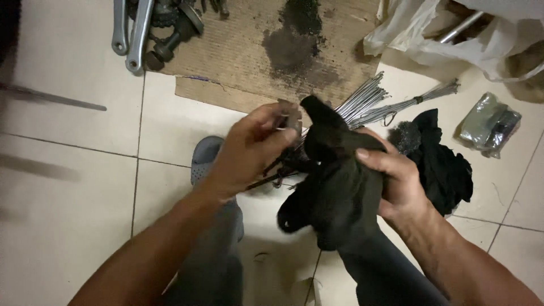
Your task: The person sits on the floor and wipes a bundle of thin metal rods with a black cloth. They separate individual rods to clean them thoroughly, then use a pair of pliers to grip and manipulate one of the rods.
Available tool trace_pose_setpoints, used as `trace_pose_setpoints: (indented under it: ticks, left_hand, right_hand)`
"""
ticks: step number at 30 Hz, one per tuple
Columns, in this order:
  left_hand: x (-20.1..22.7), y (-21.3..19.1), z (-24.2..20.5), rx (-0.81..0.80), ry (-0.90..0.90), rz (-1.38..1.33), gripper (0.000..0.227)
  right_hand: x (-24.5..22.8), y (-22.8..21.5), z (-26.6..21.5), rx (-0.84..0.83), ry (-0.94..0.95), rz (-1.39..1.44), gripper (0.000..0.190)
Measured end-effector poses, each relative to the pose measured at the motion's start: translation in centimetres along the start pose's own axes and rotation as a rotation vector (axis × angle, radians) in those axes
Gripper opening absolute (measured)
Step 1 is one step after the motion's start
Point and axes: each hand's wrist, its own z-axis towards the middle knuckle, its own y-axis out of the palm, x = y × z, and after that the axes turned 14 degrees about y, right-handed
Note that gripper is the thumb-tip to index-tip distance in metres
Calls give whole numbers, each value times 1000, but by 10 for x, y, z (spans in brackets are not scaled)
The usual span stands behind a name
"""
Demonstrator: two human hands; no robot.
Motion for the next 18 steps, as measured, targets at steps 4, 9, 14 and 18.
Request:
trace_pose_setpoints:
  ticks: [4, 9, 14, 18]
  left_hand:
    - [-16, -7, -8, 44, -78, -78, 49]
    - [-3, 12, -8, 65, -146, -225, 53]
    - [-21, 10, -10, -5, -187, -208, 47]
    - [-27, 7, -6, -27, -111, -185, 39]
  right_hand:
    - [4, -14, -2, -2, -158, 51, 20]
    - [-21, 8, -3, -60, -608, -814, 36]
    - [-17, 28, 9, 134, -533, -725, 31]
    - [-31, 35, 2, 363, -249, -611, 22]
